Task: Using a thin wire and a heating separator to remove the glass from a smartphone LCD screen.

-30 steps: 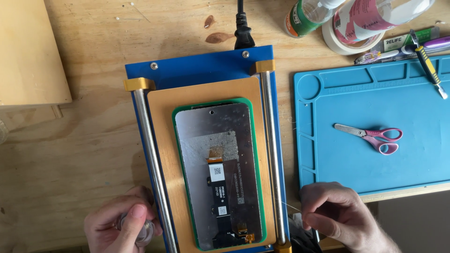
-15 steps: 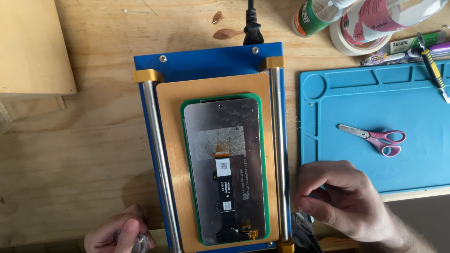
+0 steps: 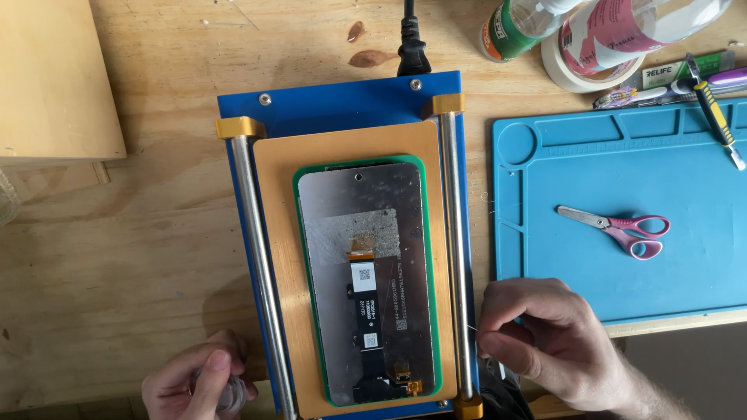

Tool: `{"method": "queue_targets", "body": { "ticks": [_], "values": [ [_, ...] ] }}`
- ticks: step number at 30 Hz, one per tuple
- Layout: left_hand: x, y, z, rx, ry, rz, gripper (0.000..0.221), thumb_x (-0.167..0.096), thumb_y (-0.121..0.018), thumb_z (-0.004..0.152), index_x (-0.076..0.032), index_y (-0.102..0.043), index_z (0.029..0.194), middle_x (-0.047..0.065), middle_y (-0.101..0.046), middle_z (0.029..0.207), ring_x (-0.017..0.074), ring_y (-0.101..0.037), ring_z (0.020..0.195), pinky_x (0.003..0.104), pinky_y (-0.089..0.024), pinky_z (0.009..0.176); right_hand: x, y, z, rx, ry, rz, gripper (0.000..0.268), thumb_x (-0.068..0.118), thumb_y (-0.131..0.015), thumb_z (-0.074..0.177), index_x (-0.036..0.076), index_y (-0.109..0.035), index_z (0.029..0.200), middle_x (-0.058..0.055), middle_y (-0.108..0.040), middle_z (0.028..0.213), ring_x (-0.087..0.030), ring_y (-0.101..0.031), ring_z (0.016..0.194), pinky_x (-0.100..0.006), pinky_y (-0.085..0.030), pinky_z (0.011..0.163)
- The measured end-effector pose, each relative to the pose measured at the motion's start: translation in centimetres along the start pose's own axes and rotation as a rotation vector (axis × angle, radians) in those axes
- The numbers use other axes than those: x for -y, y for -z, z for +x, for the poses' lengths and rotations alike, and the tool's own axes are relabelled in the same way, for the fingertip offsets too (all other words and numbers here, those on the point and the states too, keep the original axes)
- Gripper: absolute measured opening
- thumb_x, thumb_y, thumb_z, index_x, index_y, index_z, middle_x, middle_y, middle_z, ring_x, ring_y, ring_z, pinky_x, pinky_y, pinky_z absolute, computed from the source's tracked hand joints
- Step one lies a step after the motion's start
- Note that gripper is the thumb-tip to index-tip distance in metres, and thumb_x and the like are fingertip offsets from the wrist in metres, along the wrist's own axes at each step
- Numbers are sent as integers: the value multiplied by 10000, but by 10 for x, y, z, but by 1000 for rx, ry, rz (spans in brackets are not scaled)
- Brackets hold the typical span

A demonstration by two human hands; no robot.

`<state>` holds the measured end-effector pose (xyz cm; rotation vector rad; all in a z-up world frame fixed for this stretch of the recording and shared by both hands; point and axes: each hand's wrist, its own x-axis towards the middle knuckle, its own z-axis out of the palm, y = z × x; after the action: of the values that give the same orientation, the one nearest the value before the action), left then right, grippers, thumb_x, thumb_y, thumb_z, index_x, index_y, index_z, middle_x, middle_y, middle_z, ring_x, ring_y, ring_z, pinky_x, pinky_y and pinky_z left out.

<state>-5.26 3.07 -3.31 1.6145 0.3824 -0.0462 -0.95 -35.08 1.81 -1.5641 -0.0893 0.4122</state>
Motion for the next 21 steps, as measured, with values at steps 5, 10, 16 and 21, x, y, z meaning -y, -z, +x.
{"method": "queue_targets", "body": {
  "ticks": [5,10,16,21],
  "values": [
    [-11,-14,11,-15,55,-89,379,-243,-748,957,40,-674,716,148,-498,569,210,-523,373,241,-322,347,-6,1,-19,-41,-32,103,172,207,-740,1009,90,-775,888,-51,-781,742,-167,-692,633,-289,-527,562],
    [-32,-27,26,125,-25,-94,384,-243,-688,990,15,-664,707,179,-579,466,178,-530,382,238,-274,353,-17,8,-36,-45,-68,95,201,249,-739,1014,118,-801,874,-21,-794,739,-169,-617,613,-317,-490,548],
    [-46,-32,27,126,-103,69,446,-279,-643,969,-27,-631,600,117,-587,457,146,-492,352,242,-183,313,-5,10,-32,-106,-57,116,180,213,-742,996,106,-780,856,-42,-783,718,-179,-620,598,-324,-494,551],
    [-33,-17,14,85,-51,76,433,-253,-642,982,-9,-637,625,118,-521,467,147,-460,353,234,-255,356,-7,10,-15,-47,-6,74,167,209,-734,1009,108,-769,880,-26,-788,743,-159,-651,606,-299,-515,553]
  ]
}}
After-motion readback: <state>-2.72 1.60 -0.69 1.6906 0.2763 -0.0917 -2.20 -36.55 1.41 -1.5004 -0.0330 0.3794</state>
